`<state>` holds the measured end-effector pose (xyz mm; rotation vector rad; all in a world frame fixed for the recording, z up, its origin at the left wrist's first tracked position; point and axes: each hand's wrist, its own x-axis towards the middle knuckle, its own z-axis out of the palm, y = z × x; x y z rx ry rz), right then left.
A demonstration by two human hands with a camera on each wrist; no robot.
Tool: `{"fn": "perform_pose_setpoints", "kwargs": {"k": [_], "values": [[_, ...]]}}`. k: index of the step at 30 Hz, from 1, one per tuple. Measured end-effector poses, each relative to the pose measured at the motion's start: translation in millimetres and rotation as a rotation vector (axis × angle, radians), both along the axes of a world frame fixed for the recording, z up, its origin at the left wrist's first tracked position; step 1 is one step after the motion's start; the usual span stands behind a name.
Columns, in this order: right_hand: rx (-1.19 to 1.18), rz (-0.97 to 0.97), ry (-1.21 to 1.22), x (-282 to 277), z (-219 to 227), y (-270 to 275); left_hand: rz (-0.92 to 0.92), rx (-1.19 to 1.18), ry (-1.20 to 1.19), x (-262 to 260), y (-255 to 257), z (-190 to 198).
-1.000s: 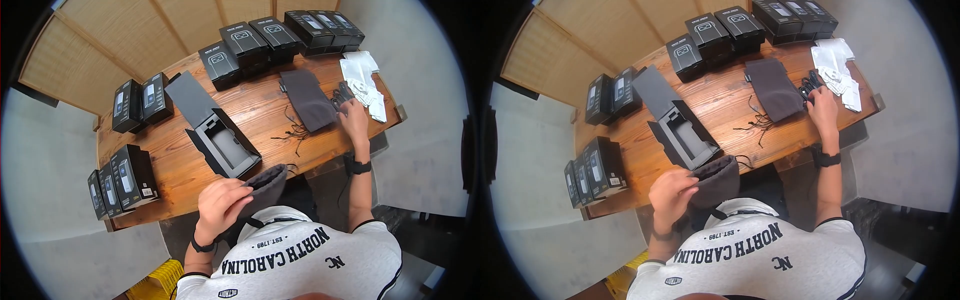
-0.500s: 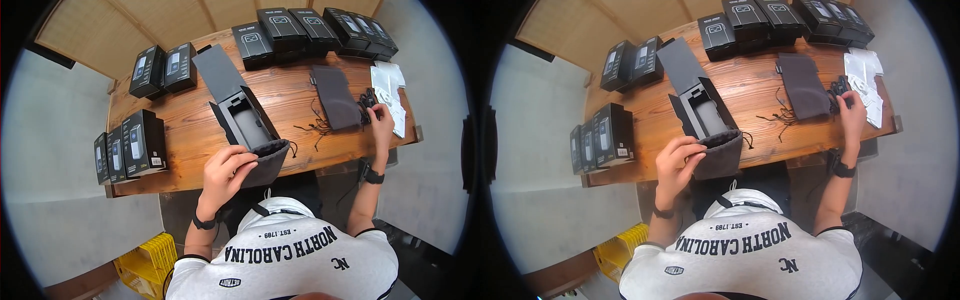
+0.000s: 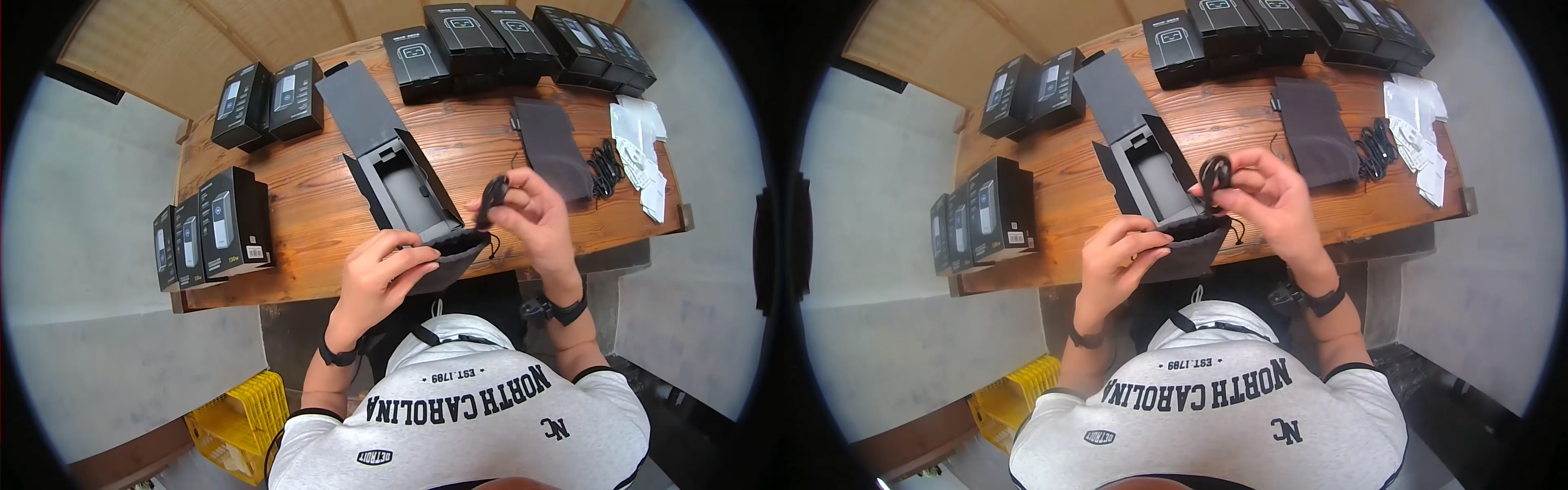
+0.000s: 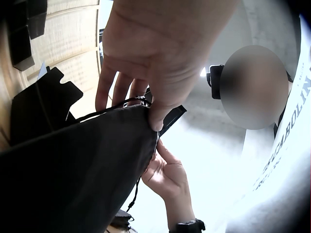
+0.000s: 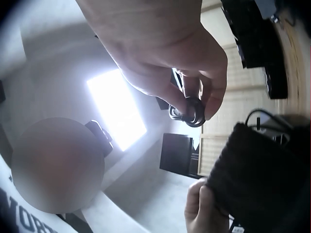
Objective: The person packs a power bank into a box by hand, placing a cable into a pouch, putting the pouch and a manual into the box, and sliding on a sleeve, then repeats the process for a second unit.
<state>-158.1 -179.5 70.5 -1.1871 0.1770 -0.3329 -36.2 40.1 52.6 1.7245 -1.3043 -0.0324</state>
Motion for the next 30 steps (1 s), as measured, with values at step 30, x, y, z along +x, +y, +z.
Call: {"fn": "perform_pose_setpoints", "kwargs": {"k": [30], "values": [[-1.508,0.251,-0.024,-1,35,7,-0.036,-0.145,-0.286,-1,-3,12]]}}
